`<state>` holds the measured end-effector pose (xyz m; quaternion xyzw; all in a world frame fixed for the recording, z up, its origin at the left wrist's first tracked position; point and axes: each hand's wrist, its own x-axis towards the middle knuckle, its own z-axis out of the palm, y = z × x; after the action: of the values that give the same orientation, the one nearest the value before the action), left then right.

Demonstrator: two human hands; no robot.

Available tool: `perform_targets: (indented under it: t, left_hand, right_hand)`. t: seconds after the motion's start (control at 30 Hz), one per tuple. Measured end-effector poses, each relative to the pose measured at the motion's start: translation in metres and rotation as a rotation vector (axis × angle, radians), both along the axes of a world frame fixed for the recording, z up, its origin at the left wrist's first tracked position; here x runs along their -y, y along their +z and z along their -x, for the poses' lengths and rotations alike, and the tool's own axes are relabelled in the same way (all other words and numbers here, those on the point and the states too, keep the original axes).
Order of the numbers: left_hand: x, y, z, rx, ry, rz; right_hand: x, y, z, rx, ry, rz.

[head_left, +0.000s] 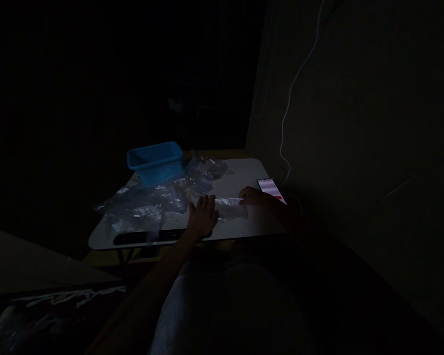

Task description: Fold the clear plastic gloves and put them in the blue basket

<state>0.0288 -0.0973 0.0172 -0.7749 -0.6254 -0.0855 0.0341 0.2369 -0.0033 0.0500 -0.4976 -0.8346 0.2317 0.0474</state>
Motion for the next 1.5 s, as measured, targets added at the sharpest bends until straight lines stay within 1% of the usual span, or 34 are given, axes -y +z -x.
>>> perform_targets:
  t: [0.07, 0.2, 0.3, 0.4, 0.47, 0.53, 0.57, 0.63, 0.67, 0.73, 0.8, 0.93, 1.0, 1.1, 1.17, 1.23, 1.3, 1.4, 1.47, 1.5]
  left_hand:
    - [0.000, 0.002, 0.002, 0.056, -0.028, 0.011]
    - [-0.001, 0.005, 0.007, 0.201, -0.058, 0.017]
    - [-0.006, 0.005, 0.013, 0.356, -0.024, 0.008]
    - [-0.013, 0.008, 0.020, 0.489, -0.001, 0.009]
    - [-0.020, 0.015, 0.023, 0.540, -0.051, -0.016]
    - [-0.029, 0.026, 0.024, 0.571, -0.150, -0.046]
    - [-0.033, 0.032, 0.023, 0.577, -0.204, -0.050]
    - [-0.042, 0.044, 0.018, 0.587, -0.258, -0.059]
    - [-0.047, 0.049, 0.014, 0.605, -0.290, -0.032]
    - [-0.054, 0.056, 0.006, 0.650, -0.332, 0.081]
    - [-0.060, 0.059, -0.001, 0.688, -0.335, 0.161]
    - [-0.064, 0.055, -0.009, 0.827, -0.268, 0.169]
    - [-0.065, 0.052, -0.009, 0.887, -0.256, 0.183]
    - [-0.066, 0.051, -0.008, 0.892, -0.254, 0.182]
    - [-0.070, 0.053, -0.008, 0.839, -0.239, 0.155]
    - [-0.075, 0.060, -0.008, 0.758, -0.219, 0.126]
    - [-0.081, 0.069, -0.007, 0.679, -0.219, 0.092]
    - [-0.088, 0.082, -0.005, 0.572, -0.231, -0.017]
    - [-0.087, 0.085, -0.003, 0.510, -0.240, -0.119]
    - [-0.083, 0.083, -0.002, 0.489, -0.251, -0.162]
  right_hand:
    - [0.001, 0.000, -0.003, -0.105, -0.030, 0.012]
    - [0.002, -0.003, -0.005, -0.243, -0.082, 0.011]
    - [0.002, -0.008, -0.007, -0.391, -0.066, -0.009]
    - [0.004, -0.011, -0.008, -0.544, -0.055, 0.022]
    - [0.005, -0.009, -0.007, -0.623, -0.054, 0.070]
    - [0.006, -0.003, -0.004, -0.675, -0.044, 0.109]
    - [0.007, 0.001, -0.002, -0.689, -0.033, 0.119]
    - [0.009, 0.010, 0.002, -0.699, -0.016, 0.116]
    - [0.010, 0.015, 0.005, -0.699, -0.008, 0.115]
    - [0.013, 0.024, 0.009, -0.700, 0.009, 0.119]
    - [0.016, 0.029, 0.011, -0.685, 0.004, 0.121]
    - [0.021, 0.030, 0.009, -0.537, -0.032, 0.134]
    - [0.022, 0.029, 0.005, -0.465, -0.044, 0.117]
    - [0.021, 0.029, 0.001, -0.434, -0.068, 0.022]
    - [0.018, 0.032, 0.000, -0.436, -0.071, -0.032]
    - [0.012, 0.038, 0.002, -0.422, -0.079, -0.087]
    - [0.007, 0.047, 0.006, -0.374, -0.093, -0.174]
    - [0.003, 0.061, 0.011, -0.299, -0.103, -0.396]
    - [0.006, 0.066, 0.013, -0.255, -0.066, -0.578]
    - [0.010, 0.065, 0.014, -0.227, -0.037, -0.657]
